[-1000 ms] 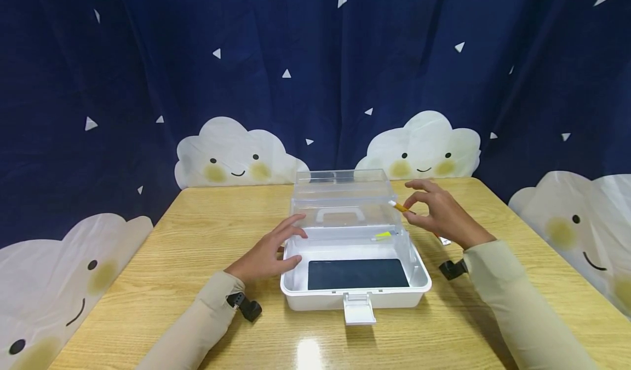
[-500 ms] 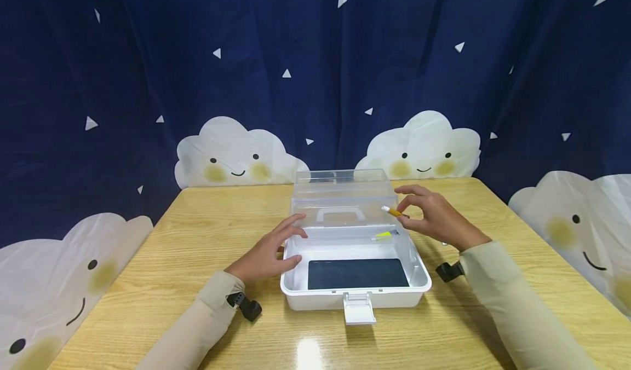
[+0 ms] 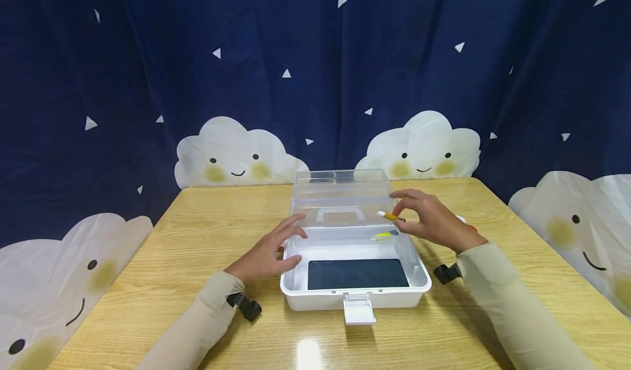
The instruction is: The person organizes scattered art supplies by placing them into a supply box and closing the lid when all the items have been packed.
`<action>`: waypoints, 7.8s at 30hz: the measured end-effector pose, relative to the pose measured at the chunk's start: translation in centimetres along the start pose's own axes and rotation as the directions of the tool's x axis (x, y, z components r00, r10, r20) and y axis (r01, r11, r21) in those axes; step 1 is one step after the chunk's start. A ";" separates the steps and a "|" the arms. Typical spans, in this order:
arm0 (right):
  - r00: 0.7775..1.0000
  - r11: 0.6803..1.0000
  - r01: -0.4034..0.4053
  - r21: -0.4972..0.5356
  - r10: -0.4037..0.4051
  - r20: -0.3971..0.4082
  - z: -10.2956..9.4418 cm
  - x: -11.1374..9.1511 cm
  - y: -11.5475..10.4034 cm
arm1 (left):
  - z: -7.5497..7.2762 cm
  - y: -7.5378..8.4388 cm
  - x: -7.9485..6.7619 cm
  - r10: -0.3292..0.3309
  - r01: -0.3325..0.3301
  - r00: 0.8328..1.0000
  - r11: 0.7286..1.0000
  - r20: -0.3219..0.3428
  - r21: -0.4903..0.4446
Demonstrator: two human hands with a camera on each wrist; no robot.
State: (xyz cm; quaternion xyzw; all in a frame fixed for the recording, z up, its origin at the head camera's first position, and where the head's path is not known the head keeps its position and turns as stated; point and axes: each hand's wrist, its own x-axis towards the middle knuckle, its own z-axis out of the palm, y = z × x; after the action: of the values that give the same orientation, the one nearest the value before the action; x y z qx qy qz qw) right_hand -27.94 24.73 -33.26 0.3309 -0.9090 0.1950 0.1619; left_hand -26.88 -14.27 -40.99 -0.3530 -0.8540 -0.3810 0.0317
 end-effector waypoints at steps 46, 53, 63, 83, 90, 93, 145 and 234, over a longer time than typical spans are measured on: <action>0.993 0.990 -0.008 -0.141 0.025 0.119 -0.6 1.6 -1.8 | 0.0 0.0 0.0 -0.008 0.008 1.000 1.000 0.002 -0.002; 0.980 0.983 -0.054 -0.175 0.087 0.182 -0.8 2.6 -2.6 | 0.0 0.0 0.0 -0.006 0.006 1.000 1.000 0.002 0.008; 0.976 0.968 -0.099 -0.231 0.139 0.166 0.1 3.4 -3.4 | -0.1 0.0 -0.1 0.001 -0.001 1.000 1.000 0.003 0.004; 0.978 0.960 -0.126 -0.249 0.163 0.132 0.8 3.1 -3.7 | 0.1 0.0 -0.1 -0.009 0.009 1.000 1.000 0.012 0.006; 0.976 0.954 -0.143 -0.265 0.180 0.123 1.2 2.9 -3.8 | 0.2 -0.1 -0.1 -0.007 0.007 1.000 1.000 0.009 0.007; 0.977 0.951 -0.137 -0.278 0.176 0.117 1.3 2.9 -3.8 | 0.2 0.0 0.0 -0.004 0.004 1.000 1.000 0.003 0.014; 0.979 0.957 -0.112 -0.268 0.152 0.134 0.9 2.9 -3.4 | 0.2 -0.1 0.0 0.011 -0.010 1.000 0.999 -0.015 0.031; 0.903 0.939 -0.337 -0.068 0.342 0.261 -4.1 0.6 2.4 | 0.1 0.0 0.0 -0.005 0.005 1.000 1.000 0.005 -0.004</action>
State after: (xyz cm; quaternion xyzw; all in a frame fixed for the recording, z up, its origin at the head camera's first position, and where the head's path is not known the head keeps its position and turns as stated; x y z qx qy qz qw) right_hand -29.26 27.97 -30.02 0.1892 -0.9682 0.1638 0.0040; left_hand -26.91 -14.22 -41.07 -0.3516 -0.8542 -0.3820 0.0279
